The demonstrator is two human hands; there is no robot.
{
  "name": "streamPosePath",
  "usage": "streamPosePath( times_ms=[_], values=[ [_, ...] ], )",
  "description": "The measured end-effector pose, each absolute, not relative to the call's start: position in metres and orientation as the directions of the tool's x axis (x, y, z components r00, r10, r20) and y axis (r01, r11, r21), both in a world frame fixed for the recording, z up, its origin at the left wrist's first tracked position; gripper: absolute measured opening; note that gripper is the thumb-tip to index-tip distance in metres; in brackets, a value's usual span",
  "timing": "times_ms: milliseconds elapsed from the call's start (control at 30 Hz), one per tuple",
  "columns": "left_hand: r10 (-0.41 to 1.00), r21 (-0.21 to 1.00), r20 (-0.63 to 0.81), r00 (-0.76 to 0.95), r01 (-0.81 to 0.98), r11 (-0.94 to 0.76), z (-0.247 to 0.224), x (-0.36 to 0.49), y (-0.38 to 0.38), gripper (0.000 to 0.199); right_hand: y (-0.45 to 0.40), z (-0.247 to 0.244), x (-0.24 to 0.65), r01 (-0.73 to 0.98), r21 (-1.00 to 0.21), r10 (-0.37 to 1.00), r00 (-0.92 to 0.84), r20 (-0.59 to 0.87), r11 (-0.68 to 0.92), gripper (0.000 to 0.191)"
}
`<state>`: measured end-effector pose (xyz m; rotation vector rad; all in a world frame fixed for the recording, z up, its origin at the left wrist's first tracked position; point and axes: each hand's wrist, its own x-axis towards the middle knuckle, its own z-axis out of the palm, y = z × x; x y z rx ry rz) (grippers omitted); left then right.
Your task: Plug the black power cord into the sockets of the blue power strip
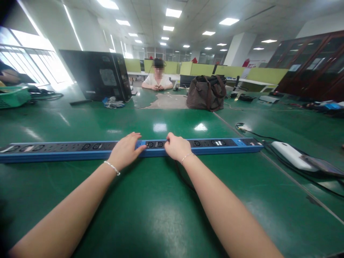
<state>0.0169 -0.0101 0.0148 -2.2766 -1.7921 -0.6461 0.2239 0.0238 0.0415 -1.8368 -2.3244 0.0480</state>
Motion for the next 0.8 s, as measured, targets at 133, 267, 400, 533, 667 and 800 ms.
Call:
streamPosePath(
  times_ms=[133,267,400,533,667,800],
  values=[
    [0.923,0.045,0.306,0.234,0.965,-0.259,0.000,0.005,0.001,0.063,0.027,0.042,0.226,0.953,-0.180,0.969,-0.229,0.096,0.243,0.030],
    [0.908,-0.004,0.333,0.256,0.963,-0.270,0.000,0.009,0.001,0.067,0.027,0.047,0.224,0.953,-0.147,0.964,-0.257,0.065,0.264,0.031],
    [0.893,-0.023,0.371,0.253,0.964,-0.264,-0.003,0.011,0.000,0.065,0.022,0.045,0.219,0.965,-0.117,0.971,-0.228,0.078,0.236,0.033],
    [0.888,-0.028,0.387,0.249,0.966,-0.258,-0.005,0.011,0.001,0.066,0.017,0.038,0.219,0.969,-0.161,0.977,-0.169,0.131,0.189,0.032],
    [0.881,-0.022,0.401,0.250,0.964,-0.264,-0.005,0.012,-0.001,0.066,0.017,0.031,0.224,0.925,-0.329,0.977,-0.144,0.160,0.190,0.030],
    [0.884,-0.026,0.398,0.247,0.966,-0.258,-0.005,0.012,-0.002,0.065,0.017,0.027,0.229,0.869,-0.456,0.974,-0.116,0.195,0.194,0.031]
  ],
)
